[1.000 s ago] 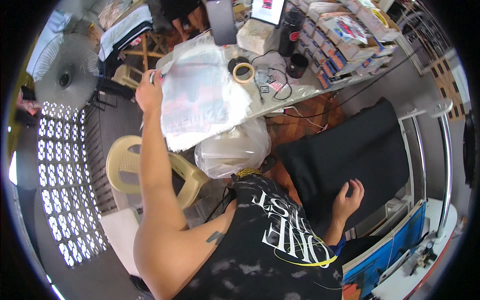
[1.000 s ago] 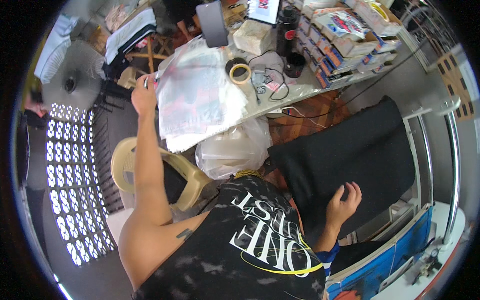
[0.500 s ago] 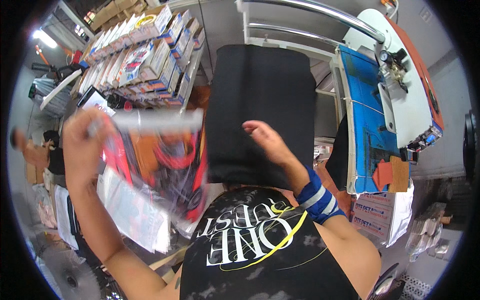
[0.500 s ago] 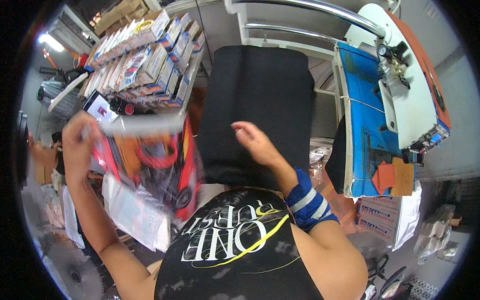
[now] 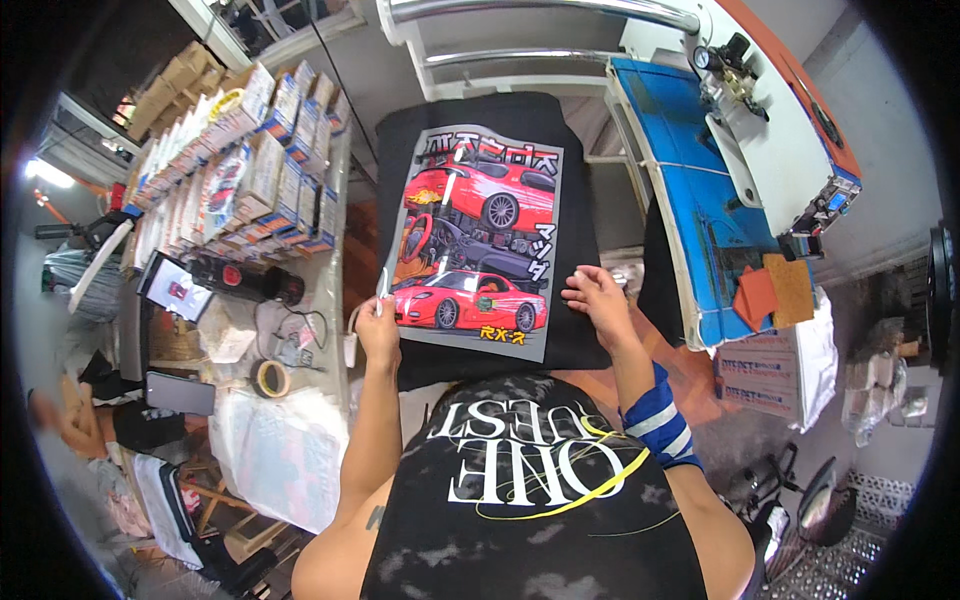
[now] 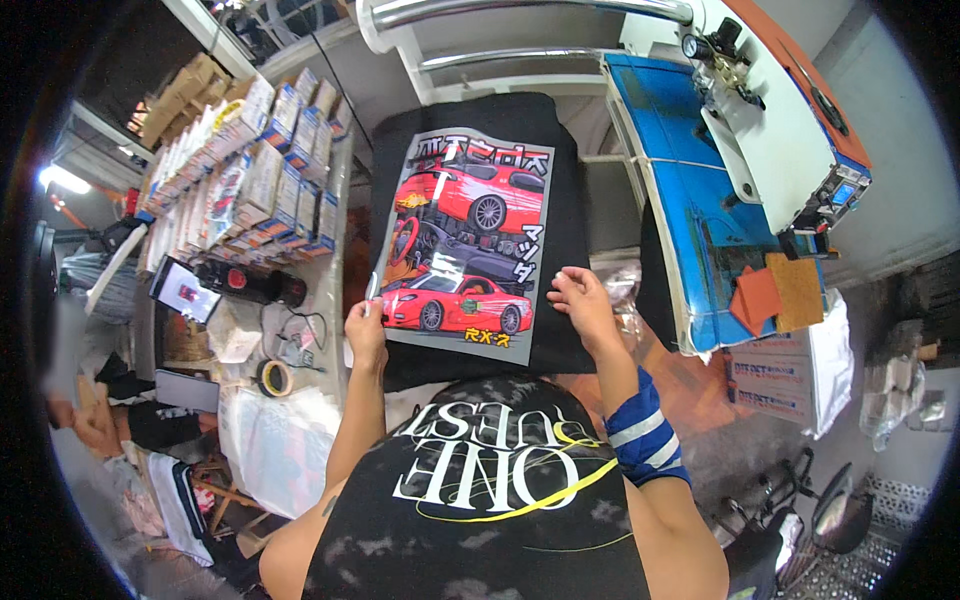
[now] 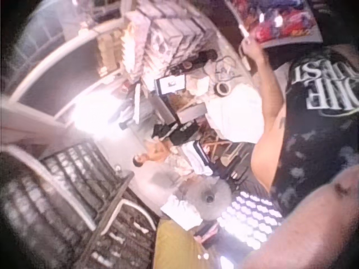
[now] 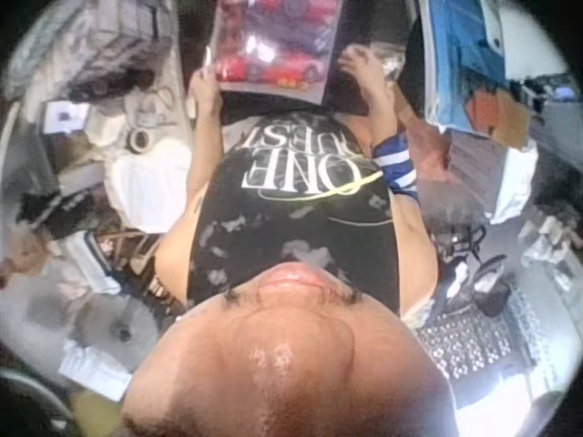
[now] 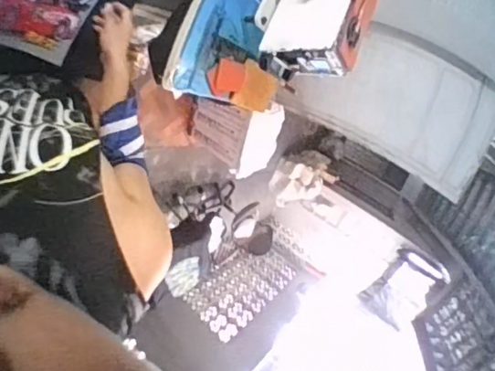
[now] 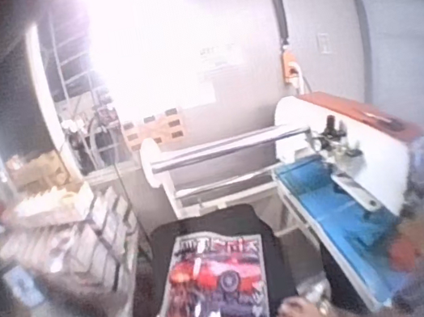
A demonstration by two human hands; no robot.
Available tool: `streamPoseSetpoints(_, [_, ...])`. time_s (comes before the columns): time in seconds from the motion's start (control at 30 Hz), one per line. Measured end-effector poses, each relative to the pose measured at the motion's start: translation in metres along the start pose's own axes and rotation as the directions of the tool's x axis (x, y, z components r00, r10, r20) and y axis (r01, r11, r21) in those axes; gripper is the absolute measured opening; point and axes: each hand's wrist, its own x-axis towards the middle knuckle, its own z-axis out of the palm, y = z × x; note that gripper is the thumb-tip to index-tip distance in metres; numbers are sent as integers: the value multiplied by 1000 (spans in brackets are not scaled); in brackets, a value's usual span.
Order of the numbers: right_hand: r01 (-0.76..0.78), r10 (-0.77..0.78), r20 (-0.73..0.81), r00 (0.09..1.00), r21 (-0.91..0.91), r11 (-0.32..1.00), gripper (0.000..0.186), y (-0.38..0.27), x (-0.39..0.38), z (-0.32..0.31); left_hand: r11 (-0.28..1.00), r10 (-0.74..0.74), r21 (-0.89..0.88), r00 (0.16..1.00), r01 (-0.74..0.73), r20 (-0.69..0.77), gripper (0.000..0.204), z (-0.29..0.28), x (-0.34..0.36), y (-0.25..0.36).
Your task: The person places a black t-shirt on a heat press, aligns a small logo transfer on the chest, and closes the press. After opening the press, the person removes the shirt, places it on a nearby chair, and repeats the process with another shirt, this time applying a larger graphic transfer to the back.
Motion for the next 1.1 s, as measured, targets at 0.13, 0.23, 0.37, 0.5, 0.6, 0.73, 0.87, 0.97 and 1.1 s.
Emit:
streamPoseSetpoints(0.13, [250, -289, -49, 956, -384, 889, 30, 20, 0, 3, 991, 133, -21, 987, -135, -90, 18, 19, -33, 23])
streamPoseSetpoints(0.23, [593, -768, 235, 596, -773, 224, 31, 16, -11, 15, 857, -57, -509, 997, 78, 57, 15, 32, -31, 16])
streamPoseSetpoints(0.37, [485, -566, 399, 722, -874, 3, 60, 23, 4, 33, 724, 74, -600, 827, 341, 558, 66, 53, -51, 62])
streamPoseSetpoints(0.5, [480, -526, 418, 741, -877, -21, 63, 24, 20, 29, 911, 407, -368, 548, -186, 730, 67, 58, -38, 80])
streamPoseSetpoints(0.6, [601, -654, 291, 698, -735, 314, 53, 25, 14, 33, 466, 485, 123, 369, -876, 793, 41, 69, -53, 72])
streamPoseSetpoints(0.73, [536, -535, 154, 831, -481, 694, 48, 9, 0, 68, 518, 541, 57, 378, -853, 751, 32, 78, -67, 42])
streamPoseSetpoints(0.87, [482, -579, 136, 804, -720, 499, 35, 15, 9, 68, 481, 673, 211, 512, -851, 533, 27, 63, -53, 47])
streamPoseSetpoints(0.97, [376, -507, 20, 862, -696, 612, 33, 12, 15, 66, 474, 690, 394, 610, -787, 389, 26, 47, -24, 49])
streamPoseSetpoints(1.1, [414, -519, 66, 852, -693, 590, 34, 17, 20, 61, 430, 709, 283, 515, -857, 482, 35, 49, 6, 46])
